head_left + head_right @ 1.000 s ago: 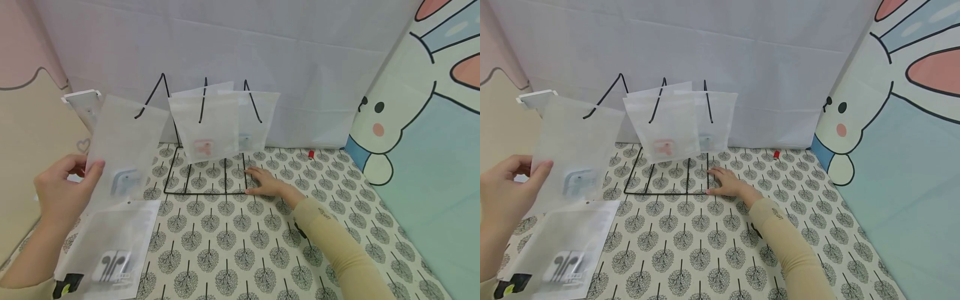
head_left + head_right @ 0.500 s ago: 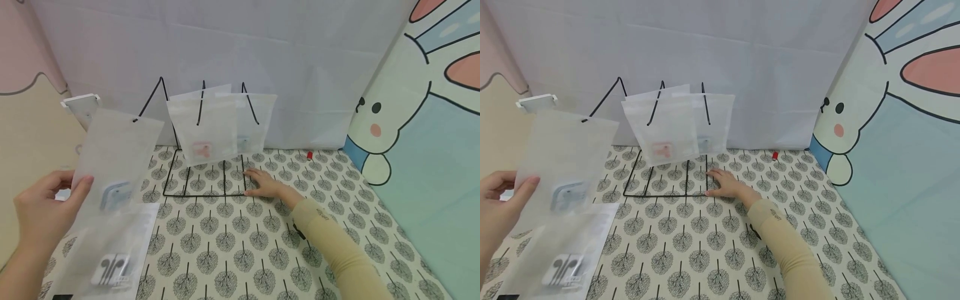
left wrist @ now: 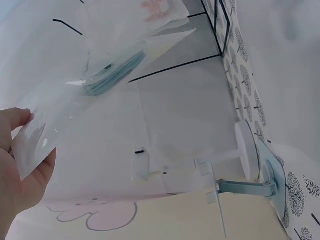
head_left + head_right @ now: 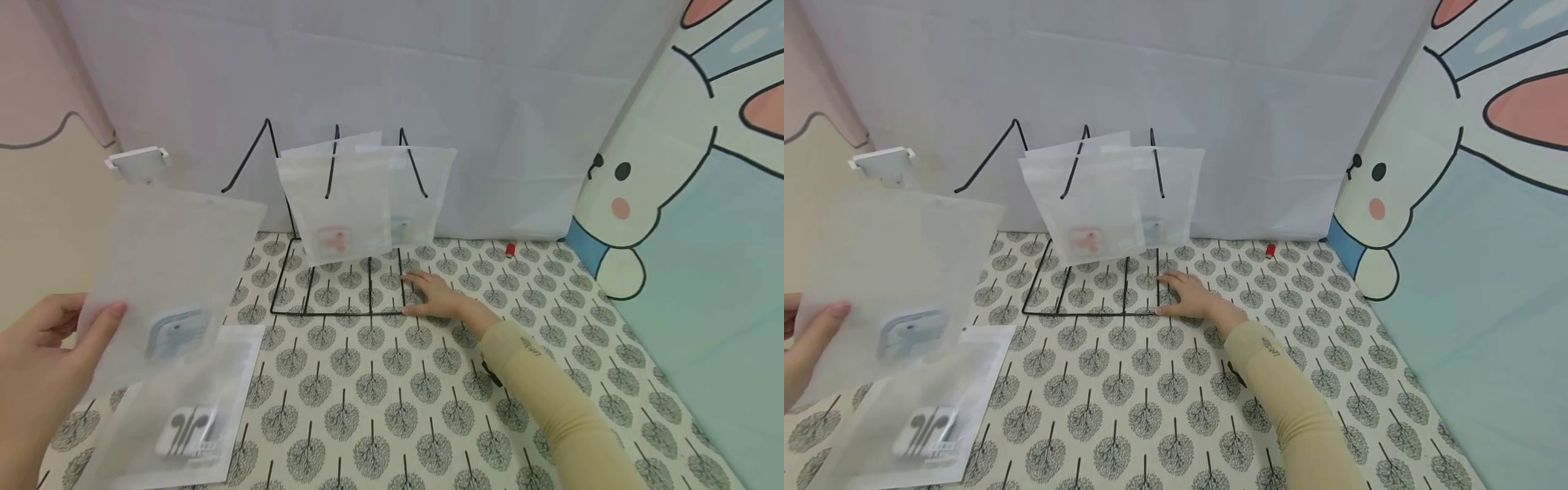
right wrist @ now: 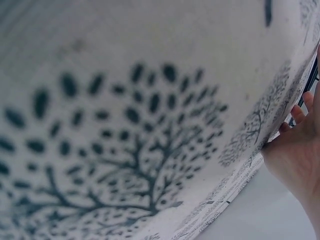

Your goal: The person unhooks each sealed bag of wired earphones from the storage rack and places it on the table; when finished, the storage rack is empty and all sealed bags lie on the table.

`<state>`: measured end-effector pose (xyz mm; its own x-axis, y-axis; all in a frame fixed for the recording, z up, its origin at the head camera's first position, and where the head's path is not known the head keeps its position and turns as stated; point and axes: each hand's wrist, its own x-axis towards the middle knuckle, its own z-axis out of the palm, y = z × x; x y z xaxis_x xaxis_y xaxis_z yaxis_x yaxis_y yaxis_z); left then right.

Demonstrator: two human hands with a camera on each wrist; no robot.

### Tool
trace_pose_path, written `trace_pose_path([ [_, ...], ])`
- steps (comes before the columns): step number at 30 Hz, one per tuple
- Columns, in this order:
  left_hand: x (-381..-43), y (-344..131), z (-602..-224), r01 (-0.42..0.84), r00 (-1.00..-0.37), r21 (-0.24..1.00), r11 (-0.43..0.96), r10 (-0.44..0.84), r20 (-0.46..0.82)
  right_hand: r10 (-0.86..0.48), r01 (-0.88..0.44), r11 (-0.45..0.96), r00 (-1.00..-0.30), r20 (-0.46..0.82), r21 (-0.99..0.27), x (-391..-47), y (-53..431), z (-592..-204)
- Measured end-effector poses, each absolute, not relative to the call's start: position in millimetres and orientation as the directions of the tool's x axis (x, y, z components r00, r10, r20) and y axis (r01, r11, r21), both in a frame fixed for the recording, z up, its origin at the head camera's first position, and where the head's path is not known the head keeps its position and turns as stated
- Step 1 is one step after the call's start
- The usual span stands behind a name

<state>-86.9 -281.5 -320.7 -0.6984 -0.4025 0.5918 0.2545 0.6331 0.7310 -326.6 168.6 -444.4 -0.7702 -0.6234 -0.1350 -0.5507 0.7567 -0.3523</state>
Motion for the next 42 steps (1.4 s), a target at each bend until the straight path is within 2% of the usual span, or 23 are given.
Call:
trace_pose_path([
  [4, -82.8, -284.5, -320.6, 0.247, -0.741, 0.759, 0.602, -0.387, 0.548, -0.622, -0.546, 0.756, -0.772, -0.135, -0.363, -326.3, 168.5, -443.4],
  [6, -81.3, -289.9, -324.8, 0.335, -0.756, 0.748, 0.574, -0.310, 0.576, -0.620, -0.542, 0.756, -0.772, -0.138, -0.368, -326.0, 168.6, -443.5],
  [9, -78.4, -294.7, -330.3, 0.401, -0.773, 0.723, 0.563, -0.215, 0.596, -0.614, -0.534, 0.761, -0.776, -0.143, -0.369, -325.7, 169.1, -443.6],
  [13, -76.0, -296.2, -333.1, 0.400, -0.789, 0.695, 0.598, -0.160, 0.593, -0.614, -0.536, 0.761, -0.777, -0.140, -0.366, -326.3, 169.9, -443.2],
  [17, -76.3, -296.5, -336.4, 0.479, -0.749, 0.638, 0.603, -0.099, 0.655, -0.624, -0.547, 0.752, -0.771, -0.130, -0.367, -327.8, 170.1, -443.5],
  [19, -77.1, -295.9, -338.3, 0.533, -0.707, 0.563, 0.632, -0.032, 0.706, -0.626, -0.549, 0.751, -0.769, -0.130, -0.368, -328.3, 170.1, -443.8],
  [21, -77.3, -294.4, -339.6, 0.536, -0.677, 0.484, 0.692, 0.010, 0.736, -0.626, -0.547, 0.749, -0.768, -0.131, -0.373, -328.4, 170.1, -443.9],
  [25, -75.4, -293.1, -340.8, 0.550, -0.666, 0.400, 0.733, 0.095, 0.740, -0.623, -0.542, 0.753, -0.770, -0.140, -0.374, -328.1, 169.4, -443.5],
  [29, -71.7, -291.9, -340.1, 0.532, -0.716, 0.433, 0.728, 0.114, 0.688, -0.624, -0.541, 0.752, -0.768, -0.141, -0.377, -327.0, 168.7, -442.3],
  [35, -65.0, -289.1, -339.3, 0.439, -0.835, 0.608, 0.662, 0.052, 0.547, -0.628, -0.552, 0.750, -0.767, -0.131, -0.365, -326.0, 168.1, -441.7],
  [42, -64.8, -284.3, -346.5, 0.359, -0.906, 0.699, 0.618, 0.052, 0.419, -0.627, -0.554, 0.750, -0.769, -0.122, -0.361, -326.0, 168.1, -441.7],
])
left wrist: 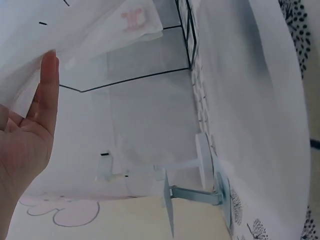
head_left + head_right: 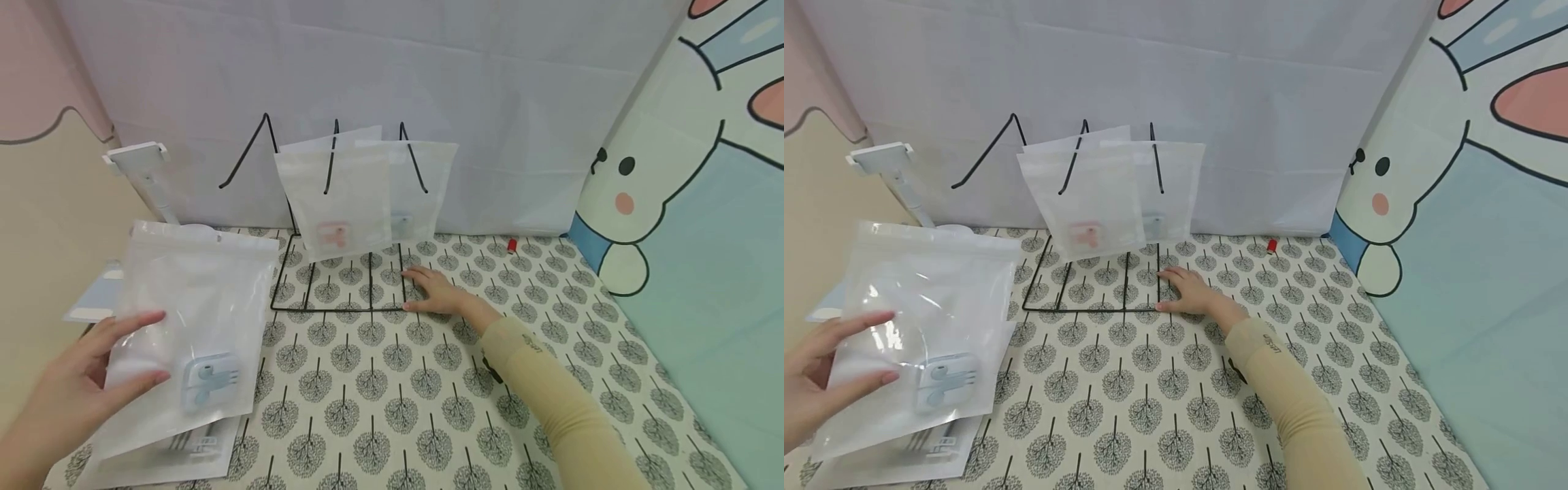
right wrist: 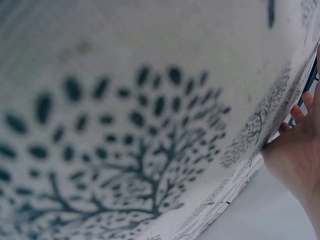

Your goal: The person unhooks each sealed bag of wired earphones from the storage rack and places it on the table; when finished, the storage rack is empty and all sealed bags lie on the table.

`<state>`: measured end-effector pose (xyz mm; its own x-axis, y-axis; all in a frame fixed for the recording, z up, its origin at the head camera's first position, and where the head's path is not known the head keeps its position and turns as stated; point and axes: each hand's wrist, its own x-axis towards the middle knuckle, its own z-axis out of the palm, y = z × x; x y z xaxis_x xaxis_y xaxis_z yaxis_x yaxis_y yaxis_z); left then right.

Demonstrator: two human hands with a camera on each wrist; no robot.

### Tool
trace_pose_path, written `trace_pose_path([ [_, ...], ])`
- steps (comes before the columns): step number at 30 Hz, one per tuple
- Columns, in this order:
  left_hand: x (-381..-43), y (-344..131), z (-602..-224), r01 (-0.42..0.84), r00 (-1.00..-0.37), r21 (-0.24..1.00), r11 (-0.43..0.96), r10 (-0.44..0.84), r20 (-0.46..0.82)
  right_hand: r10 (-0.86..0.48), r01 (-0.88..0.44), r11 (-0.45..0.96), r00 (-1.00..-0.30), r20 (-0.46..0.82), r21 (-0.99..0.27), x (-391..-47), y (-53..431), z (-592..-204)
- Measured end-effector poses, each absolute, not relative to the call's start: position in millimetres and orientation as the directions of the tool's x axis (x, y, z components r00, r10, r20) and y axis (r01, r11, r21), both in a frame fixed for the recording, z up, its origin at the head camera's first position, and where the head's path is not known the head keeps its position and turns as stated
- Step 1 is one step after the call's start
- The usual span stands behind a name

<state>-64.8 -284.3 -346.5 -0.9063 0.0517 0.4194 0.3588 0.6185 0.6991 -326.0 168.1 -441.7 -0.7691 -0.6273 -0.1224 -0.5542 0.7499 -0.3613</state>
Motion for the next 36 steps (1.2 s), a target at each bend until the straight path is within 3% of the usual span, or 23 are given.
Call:
trace_pose_path([
  [9, -63.0, -272.5, -365.7, 0.212, -0.967, 0.732, 0.647, 0.030, 0.253, -0.627, -0.551, 0.752, -0.767, -0.135, -0.361, -326.7, 167.7, -440.6],
  [18, -66.0, -256.1, -384.2, 0.212, -0.977, 0.757, 0.618, 0.106, 0.187, -0.634, -0.563, 0.749, -0.761, -0.135, -0.349, -327.2, 168.0, -439.9],
  [26, -74.2, -236.7, -397.8, 0.189, -0.981, 0.843, 0.504, 0.143, 0.135, -0.636, -0.565, 0.746, -0.761, -0.129, -0.351, -327.2, 169.1, -439.6],
  [36, -80.3, -208.8, -411.1, -0.036, -0.988, 0.926, 0.375, 0.128, -0.090, -0.630, -0.557, 0.750, -0.766, -0.129, -0.357, -327.4, 168.1, -441.4],
])
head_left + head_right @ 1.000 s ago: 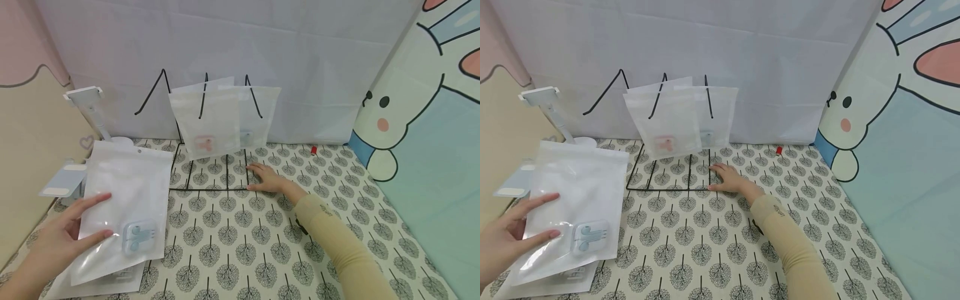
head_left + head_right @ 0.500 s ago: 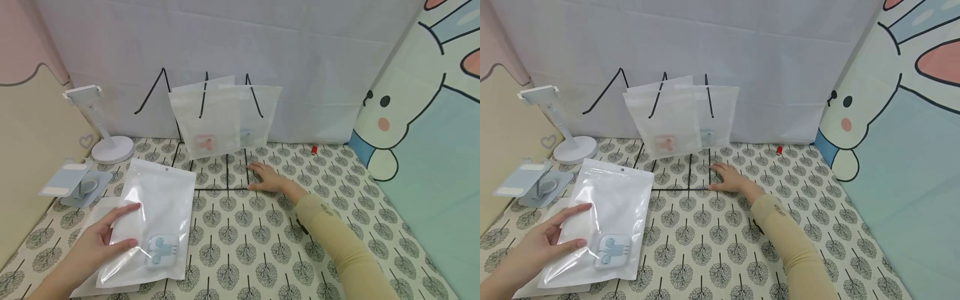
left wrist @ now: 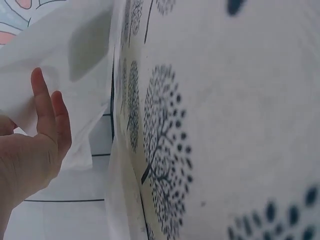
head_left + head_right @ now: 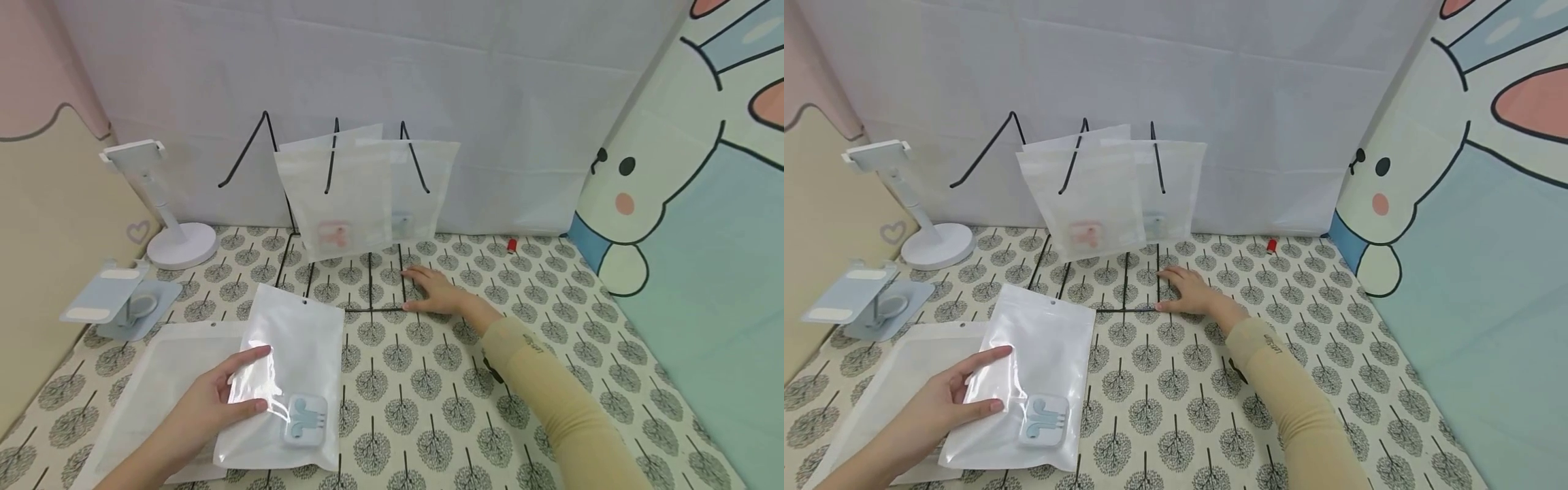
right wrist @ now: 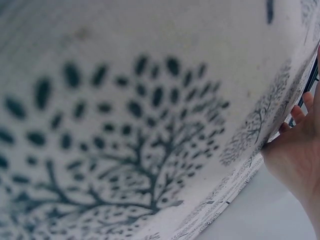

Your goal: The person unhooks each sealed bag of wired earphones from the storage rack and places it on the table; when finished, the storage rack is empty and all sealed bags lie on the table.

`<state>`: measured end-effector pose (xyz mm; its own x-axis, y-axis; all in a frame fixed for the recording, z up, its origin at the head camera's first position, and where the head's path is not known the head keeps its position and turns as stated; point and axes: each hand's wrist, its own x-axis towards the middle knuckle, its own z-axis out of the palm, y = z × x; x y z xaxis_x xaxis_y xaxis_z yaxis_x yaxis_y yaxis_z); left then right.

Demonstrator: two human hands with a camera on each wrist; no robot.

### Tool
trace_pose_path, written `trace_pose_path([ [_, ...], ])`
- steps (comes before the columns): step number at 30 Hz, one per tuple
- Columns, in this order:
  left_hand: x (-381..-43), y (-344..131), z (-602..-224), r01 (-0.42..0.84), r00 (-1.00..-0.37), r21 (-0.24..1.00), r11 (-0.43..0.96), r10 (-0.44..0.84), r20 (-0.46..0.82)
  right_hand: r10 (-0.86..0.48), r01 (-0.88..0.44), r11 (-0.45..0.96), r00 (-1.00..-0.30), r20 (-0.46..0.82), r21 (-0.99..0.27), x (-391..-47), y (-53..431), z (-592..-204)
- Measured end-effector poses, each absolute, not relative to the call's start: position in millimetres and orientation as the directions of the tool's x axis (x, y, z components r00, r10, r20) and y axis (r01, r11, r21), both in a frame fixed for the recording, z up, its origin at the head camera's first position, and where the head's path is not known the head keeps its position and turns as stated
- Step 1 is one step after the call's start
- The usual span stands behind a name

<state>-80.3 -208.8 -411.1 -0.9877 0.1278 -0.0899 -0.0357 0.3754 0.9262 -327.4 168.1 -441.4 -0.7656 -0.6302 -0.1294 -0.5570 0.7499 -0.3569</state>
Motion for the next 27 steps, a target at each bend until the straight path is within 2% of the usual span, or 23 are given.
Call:
trace_pose_path([
  [6, -83.3, -196.6, -413.4, -0.082, -0.981, 0.923, 0.375, 0.133, -0.141, -0.637, -0.567, 0.745, -0.760, -0.126, -0.350, -326.8, 167.5, -441.7],
  [15, -86.6, -189.3, -418.8, -0.065, -0.969, 0.853, 0.518, 0.171, -0.178, -0.621, -0.544, 0.758, -0.771, -0.142, -0.359, -326.1, 168.4, -441.4],
  [21, -90.0, -189.3, -420.6, 0.116, -0.971, 0.676, 0.728, 0.227, -0.078, -0.615, -0.537, 0.764, -0.774, -0.151, -0.357, -327.4, 168.7, -443.9],
  [27, -97.1, -194.2, -418.3, 0.212, -0.955, 0.539, 0.815, 0.290, -0.063, -0.620, -0.544, 0.758, -0.771, -0.142, -0.360, -327.3, 168.8, -443.0],
])
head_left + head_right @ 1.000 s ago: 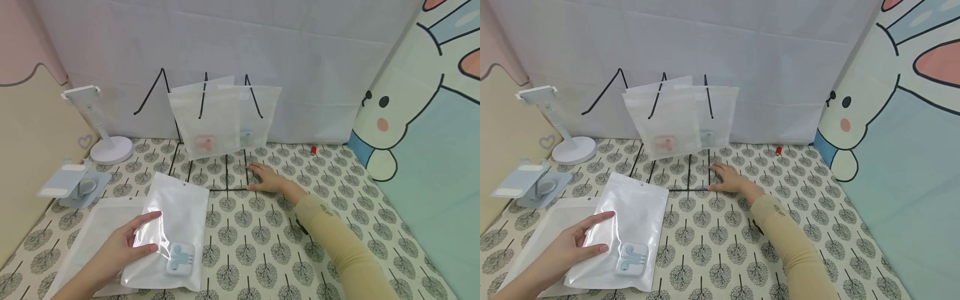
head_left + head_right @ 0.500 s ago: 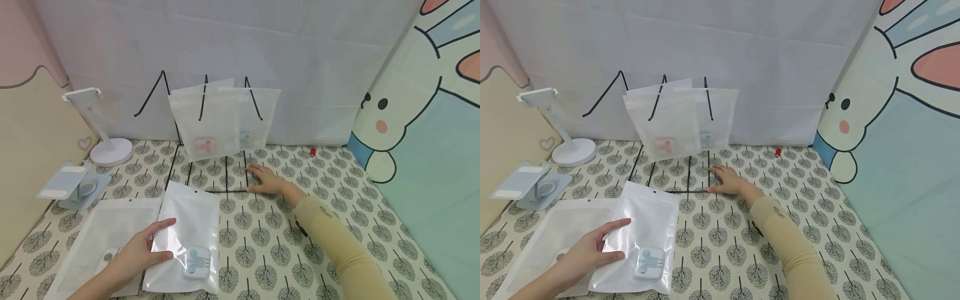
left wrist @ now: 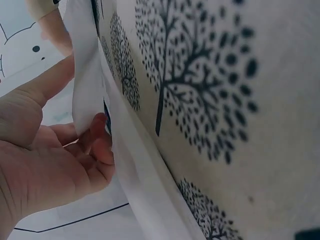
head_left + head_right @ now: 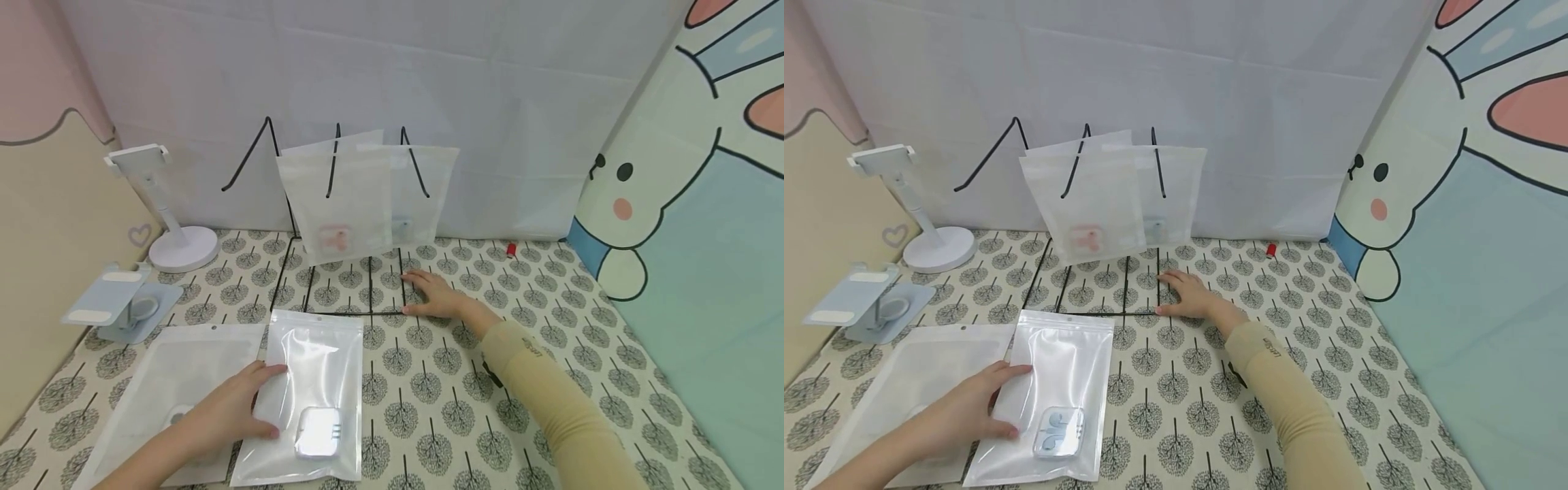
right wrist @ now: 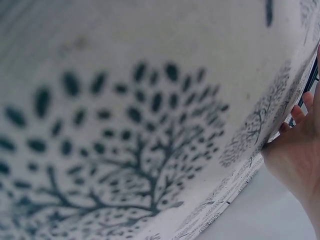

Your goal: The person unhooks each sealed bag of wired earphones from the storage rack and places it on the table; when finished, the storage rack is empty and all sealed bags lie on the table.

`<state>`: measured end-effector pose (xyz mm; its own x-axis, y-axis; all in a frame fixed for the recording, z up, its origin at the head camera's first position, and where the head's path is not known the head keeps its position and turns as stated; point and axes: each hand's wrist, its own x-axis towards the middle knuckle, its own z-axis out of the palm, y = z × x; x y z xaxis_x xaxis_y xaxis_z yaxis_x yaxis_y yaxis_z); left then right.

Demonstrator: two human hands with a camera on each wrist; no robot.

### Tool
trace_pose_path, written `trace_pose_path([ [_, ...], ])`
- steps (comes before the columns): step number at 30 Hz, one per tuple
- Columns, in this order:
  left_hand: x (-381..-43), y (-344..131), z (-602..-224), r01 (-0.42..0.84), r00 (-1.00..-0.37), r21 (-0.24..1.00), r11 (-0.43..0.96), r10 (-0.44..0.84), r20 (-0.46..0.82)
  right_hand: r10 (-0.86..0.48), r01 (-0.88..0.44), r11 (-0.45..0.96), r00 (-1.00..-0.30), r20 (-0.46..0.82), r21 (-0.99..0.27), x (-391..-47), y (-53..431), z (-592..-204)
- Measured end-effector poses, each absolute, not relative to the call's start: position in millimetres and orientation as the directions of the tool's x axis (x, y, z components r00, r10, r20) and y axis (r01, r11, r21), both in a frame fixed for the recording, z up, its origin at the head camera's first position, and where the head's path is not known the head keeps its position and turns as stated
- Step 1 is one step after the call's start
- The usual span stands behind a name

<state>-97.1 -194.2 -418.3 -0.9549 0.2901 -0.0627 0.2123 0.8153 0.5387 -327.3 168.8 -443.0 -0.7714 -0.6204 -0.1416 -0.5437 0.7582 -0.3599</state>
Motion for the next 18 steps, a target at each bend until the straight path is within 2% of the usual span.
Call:
trace_pose_path([
  [9, -105.2, -202.4, -416.9, 0.269, -0.947, 0.312, 0.911, 0.310, -0.088, -0.631, -0.556, 0.747, -0.766, -0.125, -0.365, -326.0, 168.4, -442.0],
  [18, -107.0, -206.5, -413.8, 0.300, -0.939, 0.252, 0.920, 0.332, -0.095, -0.629, -0.553, 0.749, -0.767, -0.128, -0.365, -325.5, 168.0, -440.9],
])
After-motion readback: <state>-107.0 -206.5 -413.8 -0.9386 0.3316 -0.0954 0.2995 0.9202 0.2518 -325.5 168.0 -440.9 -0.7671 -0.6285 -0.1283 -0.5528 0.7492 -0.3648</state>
